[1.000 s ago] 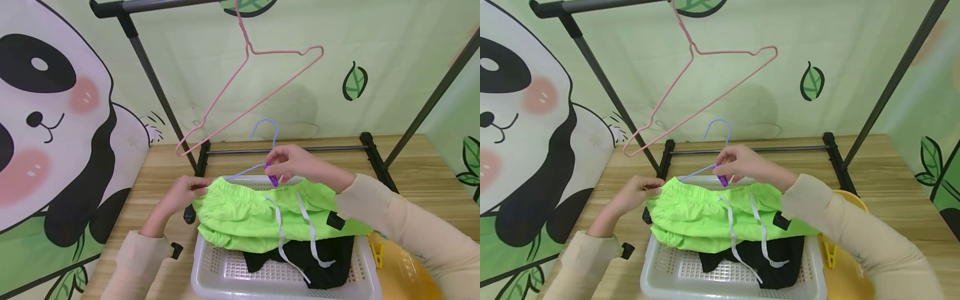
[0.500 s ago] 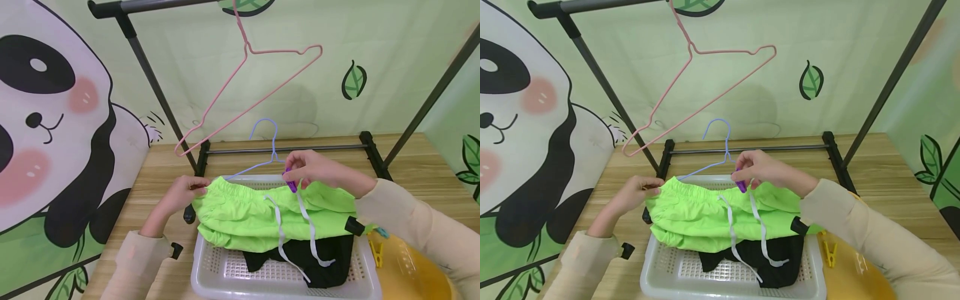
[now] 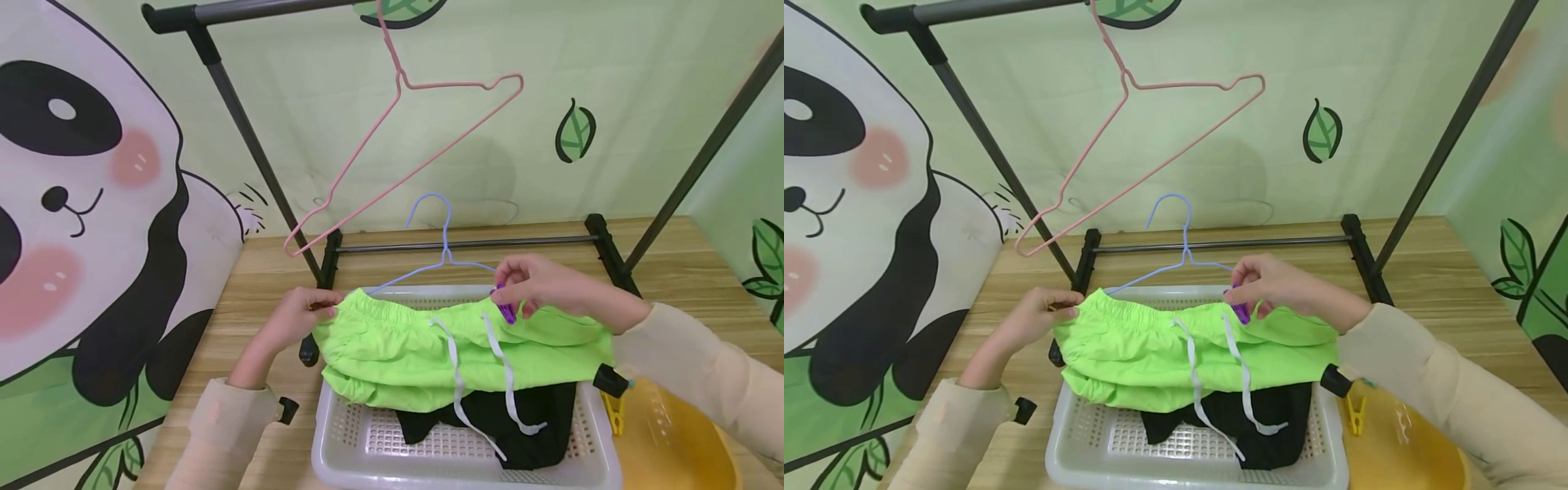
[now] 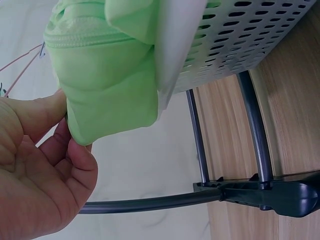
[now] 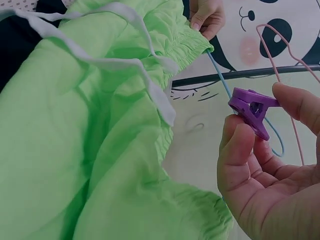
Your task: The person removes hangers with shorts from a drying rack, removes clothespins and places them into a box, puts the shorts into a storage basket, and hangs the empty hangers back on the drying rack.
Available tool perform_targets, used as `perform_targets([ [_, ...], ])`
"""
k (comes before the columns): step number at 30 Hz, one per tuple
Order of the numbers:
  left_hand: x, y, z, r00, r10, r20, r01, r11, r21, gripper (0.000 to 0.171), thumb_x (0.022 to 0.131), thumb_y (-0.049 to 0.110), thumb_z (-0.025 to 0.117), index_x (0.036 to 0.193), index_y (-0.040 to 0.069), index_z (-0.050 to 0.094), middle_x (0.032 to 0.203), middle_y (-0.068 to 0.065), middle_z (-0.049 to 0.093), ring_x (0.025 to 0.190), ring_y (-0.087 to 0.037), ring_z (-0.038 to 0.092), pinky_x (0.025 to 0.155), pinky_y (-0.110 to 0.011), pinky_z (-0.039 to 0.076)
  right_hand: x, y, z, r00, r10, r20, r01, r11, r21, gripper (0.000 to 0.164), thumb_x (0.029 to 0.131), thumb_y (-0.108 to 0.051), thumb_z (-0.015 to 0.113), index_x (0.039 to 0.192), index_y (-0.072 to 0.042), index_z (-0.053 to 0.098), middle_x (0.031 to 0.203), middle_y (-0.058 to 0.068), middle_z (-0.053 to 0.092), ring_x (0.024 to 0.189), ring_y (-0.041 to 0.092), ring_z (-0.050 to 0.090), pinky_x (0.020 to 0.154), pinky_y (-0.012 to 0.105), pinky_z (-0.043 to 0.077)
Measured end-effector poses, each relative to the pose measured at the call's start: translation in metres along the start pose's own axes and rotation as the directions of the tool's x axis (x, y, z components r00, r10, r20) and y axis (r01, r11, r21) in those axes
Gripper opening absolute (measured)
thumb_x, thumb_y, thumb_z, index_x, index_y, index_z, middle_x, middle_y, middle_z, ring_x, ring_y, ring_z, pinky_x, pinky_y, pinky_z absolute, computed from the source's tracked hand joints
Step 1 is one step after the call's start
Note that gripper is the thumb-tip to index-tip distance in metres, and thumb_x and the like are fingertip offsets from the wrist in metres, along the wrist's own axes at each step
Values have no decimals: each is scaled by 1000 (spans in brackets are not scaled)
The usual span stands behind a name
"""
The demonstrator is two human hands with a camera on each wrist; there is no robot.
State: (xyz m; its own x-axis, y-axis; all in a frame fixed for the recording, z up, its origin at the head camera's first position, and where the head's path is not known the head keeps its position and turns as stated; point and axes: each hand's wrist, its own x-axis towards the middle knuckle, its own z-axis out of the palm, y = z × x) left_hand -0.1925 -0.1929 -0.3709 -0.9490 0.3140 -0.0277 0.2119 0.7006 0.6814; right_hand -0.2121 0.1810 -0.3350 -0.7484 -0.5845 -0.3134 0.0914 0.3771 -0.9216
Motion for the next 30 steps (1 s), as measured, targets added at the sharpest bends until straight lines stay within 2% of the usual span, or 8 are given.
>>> perform_targets([
  [11, 0, -1, 0, 1000, 4, -3, -4, 1000, -9, 23, 84, 2, 55, 105, -2, 62, 102, -17, 64, 84, -20, 56, 70, -27, 46, -20, 9, -11, 999, 15, -30, -14, 1000, 23, 25, 83, -15, 59, 95, 1, 43, 71, -2, 55, 58, 9, 53, 54, 25, 47],
  [24, 0, -3, 1, 1000, 1, -4, -1, 1000, -6, 23, 83, 1, 56, 104, -2, 63, 102, -17, 64, 85, -20, 57, 71, -28, 47, -42, 31, -31, 996, 26, -87, -32, 997, -74, 28, 84, -15, 58, 97, 4, 44, 72, -1, 57, 59, 11, 53, 53, 25, 48],
  [30, 1, -2, 1, 1000, -2, 1, 2, 1000, -7, 23, 84, 2, 55, 106, -3, 62, 103, -18, 63, 88, -22, 57, 73, -31, 48, -51, 42, -36, 996, 39, -78, -47, 993, -112, 29, 84, -16, 58, 97, 5, 43, 71, 0, 55, 59, 12, 53, 54, 26, 48],
])
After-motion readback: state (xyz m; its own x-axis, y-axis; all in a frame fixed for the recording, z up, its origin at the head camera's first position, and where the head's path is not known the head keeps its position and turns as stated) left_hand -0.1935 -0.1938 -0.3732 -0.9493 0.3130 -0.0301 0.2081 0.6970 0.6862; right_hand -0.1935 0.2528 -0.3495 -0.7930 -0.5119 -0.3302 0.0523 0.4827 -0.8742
